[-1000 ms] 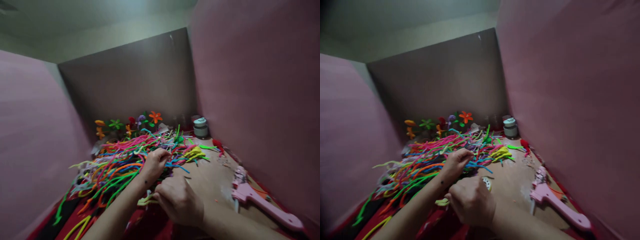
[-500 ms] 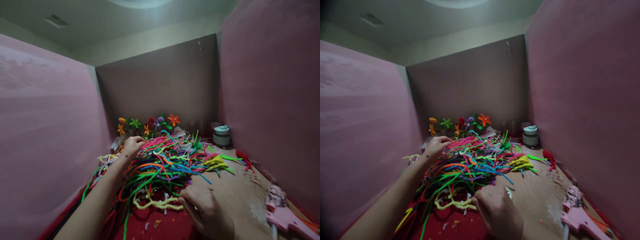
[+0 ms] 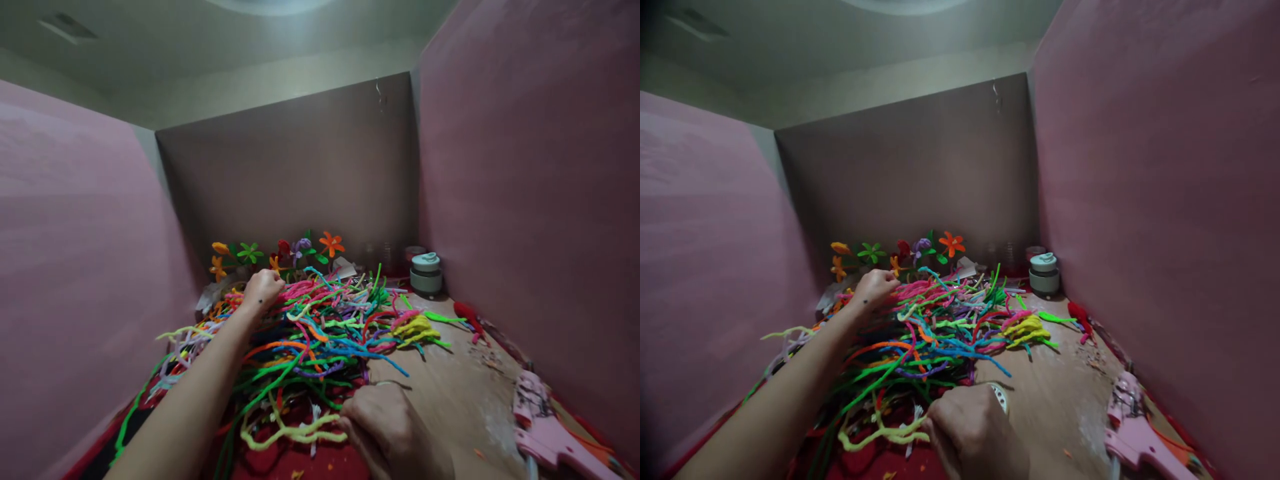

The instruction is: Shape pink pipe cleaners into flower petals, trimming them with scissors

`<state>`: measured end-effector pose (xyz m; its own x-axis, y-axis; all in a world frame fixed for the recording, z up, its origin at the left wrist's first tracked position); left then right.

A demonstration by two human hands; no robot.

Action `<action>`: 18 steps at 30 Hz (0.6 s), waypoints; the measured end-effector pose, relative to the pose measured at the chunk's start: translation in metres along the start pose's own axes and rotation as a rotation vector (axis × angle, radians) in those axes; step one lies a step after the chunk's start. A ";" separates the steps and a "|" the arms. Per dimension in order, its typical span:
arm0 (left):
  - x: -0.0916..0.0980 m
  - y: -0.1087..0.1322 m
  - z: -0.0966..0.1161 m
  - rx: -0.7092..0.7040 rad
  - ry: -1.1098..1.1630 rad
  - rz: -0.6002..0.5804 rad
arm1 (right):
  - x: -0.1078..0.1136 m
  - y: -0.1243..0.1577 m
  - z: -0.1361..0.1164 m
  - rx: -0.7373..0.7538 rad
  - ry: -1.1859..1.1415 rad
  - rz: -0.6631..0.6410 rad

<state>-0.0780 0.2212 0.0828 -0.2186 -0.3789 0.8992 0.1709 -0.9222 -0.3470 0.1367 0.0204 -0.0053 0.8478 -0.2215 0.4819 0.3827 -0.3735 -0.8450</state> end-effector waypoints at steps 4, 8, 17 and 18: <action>-0.009 0.005 0.003 -0.029 0.026 -0.040 | 0.001 -0.001 0.000 -0.026 -0.008 0.010; -0.010 0.009 0.005 -0.003 0.082 0.023 | 0.002 -0.002 0.000 -0.024 -0.004 -0.008; 0.033 0.002 -0.011 0.132 0.525 0.365 | 0.001 -0.002 0.002 -0.039 -0.042 -0.039; 0.038 0.000 -0.012 0.145 0.610 0.397 | 0.001 -0.002 0.002 -0.040 -0.041 -0.041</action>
<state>-0.0976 0.2061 0.1136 -0.6017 -0.6966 0.3907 0.4645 -0.7032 -0.5383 0.1374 0.0226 -0.0039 0.8465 -0.1686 0.5049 0.4029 -0.4170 -0.8147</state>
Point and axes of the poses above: each hand's wrist, its own y-axis away from the middle knuckle, its own x-axis out of the back of the hand, z = x × y, the point moved 4 cm from there along -y, towards the middle knuckle, and after that the axes turned 6 degrees about x, right-handed, at the moved point
